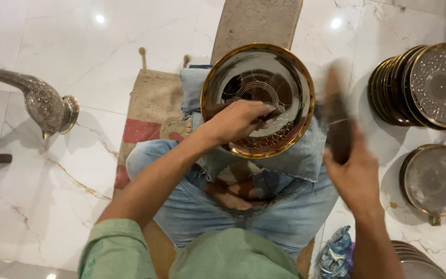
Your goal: The person sits cross-legged on the floor with a brass plate resting on a cloth pad on their lap. They hold a chisel against the plate's engraved pattern with one hand and repeatedly strike it with a wooden mallet held in the other hand, working around the decorative design.
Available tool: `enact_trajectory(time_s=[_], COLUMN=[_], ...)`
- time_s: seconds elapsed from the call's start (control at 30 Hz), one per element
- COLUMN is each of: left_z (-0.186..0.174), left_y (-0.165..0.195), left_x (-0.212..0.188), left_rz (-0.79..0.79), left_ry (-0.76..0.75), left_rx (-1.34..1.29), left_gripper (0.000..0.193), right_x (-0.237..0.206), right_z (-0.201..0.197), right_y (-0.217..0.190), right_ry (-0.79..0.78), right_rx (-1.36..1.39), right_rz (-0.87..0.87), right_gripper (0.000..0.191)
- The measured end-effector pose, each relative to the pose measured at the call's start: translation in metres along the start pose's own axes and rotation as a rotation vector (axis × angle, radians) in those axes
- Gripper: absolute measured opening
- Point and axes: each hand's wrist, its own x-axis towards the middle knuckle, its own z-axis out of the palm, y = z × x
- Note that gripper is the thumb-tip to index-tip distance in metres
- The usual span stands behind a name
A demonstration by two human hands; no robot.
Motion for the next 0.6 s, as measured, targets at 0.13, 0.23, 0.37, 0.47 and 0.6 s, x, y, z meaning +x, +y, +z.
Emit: enact_trajectory(time_s=[0.13, 0.23, 0.37, 0.47, 0.6], left_z=[-0.002, -0.006, -0.012, -0.010, -0.015], left_y=[-0.004, -0.003, 0.007, 0.013, 0.012], left_x=[0.009, 0.016, 0.014, 0.012, 0.009], left_rz=[0.008, 0.114, -0.009, -0.203, -0.213], left_ry=[-0.155, -0.253, -0.255, -0.168, -0.041], left_rx=[0.079, 0.065, -0.025, -0.111, -0.041], left_gripper=[0.040, 0.046, 0.043, 0.043, 0.051], right_x=[-0.031, -0.049, -0.070, -0.075, -0.068], right_z=[0.031, 0.046, 0.052, 0.054, 0.054], right_y=[0.020, 0.023, 0.022, 0.021, 0.024], right_ry=[-0.011, 0.037, 0.064, 0.063, 0.092], right_rx=[-0.007, 0.037, -0.086, 0.024, 0.204], right_rz=[0.076, 0.115, 0.065, 0.116, 0.182], right_gripper=[0.080, 0.078, 0.086, 0.091, 0.095])
